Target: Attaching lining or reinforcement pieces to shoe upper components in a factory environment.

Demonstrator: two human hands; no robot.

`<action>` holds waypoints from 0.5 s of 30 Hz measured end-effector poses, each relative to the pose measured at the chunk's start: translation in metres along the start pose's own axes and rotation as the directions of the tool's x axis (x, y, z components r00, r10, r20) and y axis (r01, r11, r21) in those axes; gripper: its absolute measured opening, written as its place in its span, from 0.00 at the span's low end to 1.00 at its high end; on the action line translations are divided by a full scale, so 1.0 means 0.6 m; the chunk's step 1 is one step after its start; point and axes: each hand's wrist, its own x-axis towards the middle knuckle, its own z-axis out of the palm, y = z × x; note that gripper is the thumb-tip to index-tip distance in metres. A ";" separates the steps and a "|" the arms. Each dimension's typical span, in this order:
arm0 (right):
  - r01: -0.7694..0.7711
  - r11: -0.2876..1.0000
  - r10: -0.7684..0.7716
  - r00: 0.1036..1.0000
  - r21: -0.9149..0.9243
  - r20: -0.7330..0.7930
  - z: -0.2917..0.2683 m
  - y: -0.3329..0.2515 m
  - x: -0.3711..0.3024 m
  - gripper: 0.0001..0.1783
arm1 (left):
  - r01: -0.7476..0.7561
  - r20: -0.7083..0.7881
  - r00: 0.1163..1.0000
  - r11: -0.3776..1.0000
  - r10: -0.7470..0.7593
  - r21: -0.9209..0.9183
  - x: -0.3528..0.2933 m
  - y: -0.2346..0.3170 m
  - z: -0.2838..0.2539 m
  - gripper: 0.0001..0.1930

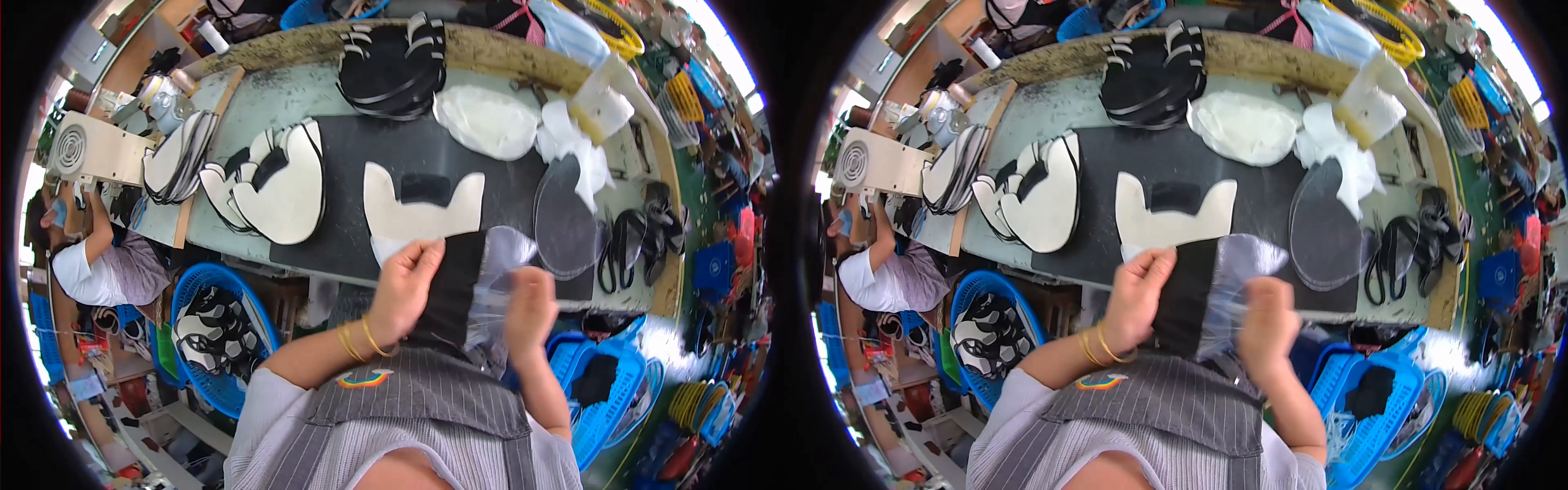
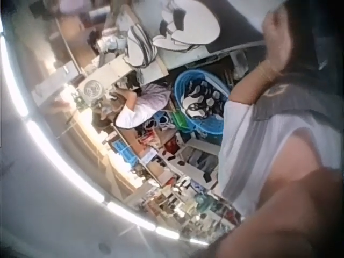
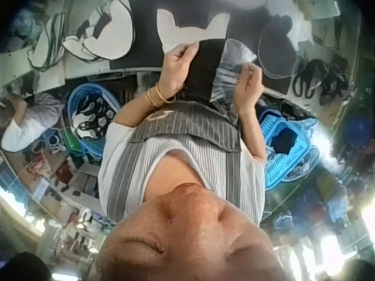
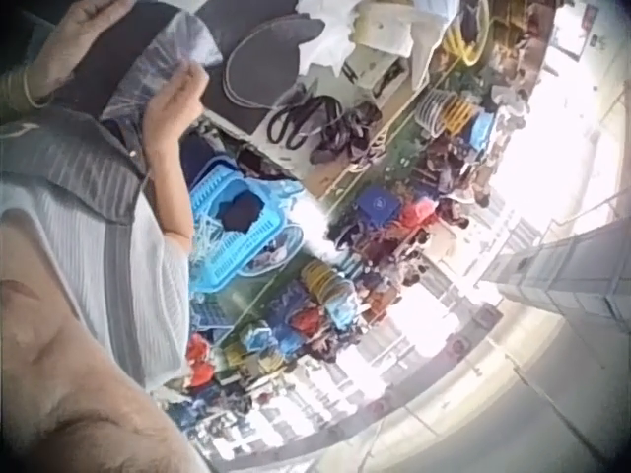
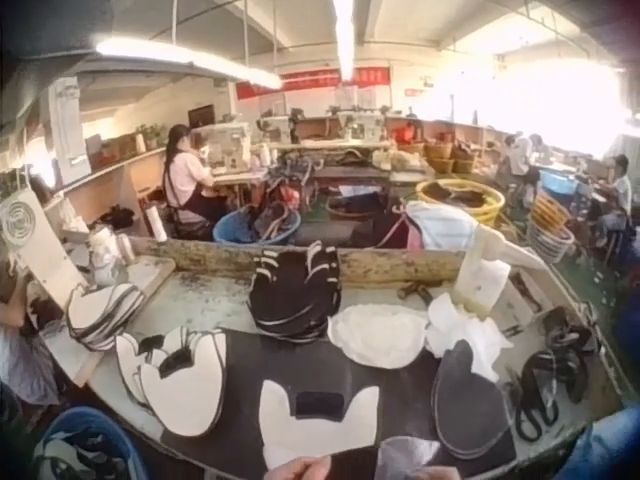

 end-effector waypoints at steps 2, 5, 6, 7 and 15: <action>-0.476 0.879 0.475 0.876 -0.001 0.082 -0.070 0.062 -0.028 0.08 | 0.009 0.065 0.998 0.996 -0.015 0.089 0.011 0.022 -0.030 0.14; -0.340 0.724 0.437 0.899 -0.600 0.017 -0.169 0.222 -0.139 0.10 | 0.023 0.168 0.985 0.989 -0.048 0.147 0.034 0.063 -0.035 0.15; -0.302 0.425 0.657 0.752 -0.853 0.061 -0.205 0.241 -0.160 0.12 | 0.015 0.211 0.977 0.990 -0.045 0.140 0.040 0.081 -0.030 0.12; -0.201 0.317 0.740 0.663 -0.927 0.110 -0.225 0.217 -0.161 0.16 | 0.011 0.203 0.978 0.991 -0.039 0.134 0.046 0.093 -0.026 0.12; -0.748 -0.392 0.204 0.496 0.535 0.844 -0.043 -0.020 -0.030 0.30 | -0.908 0.882 0.418 0.106 0.217 0.405 -0.072 0.103 0.029 0.05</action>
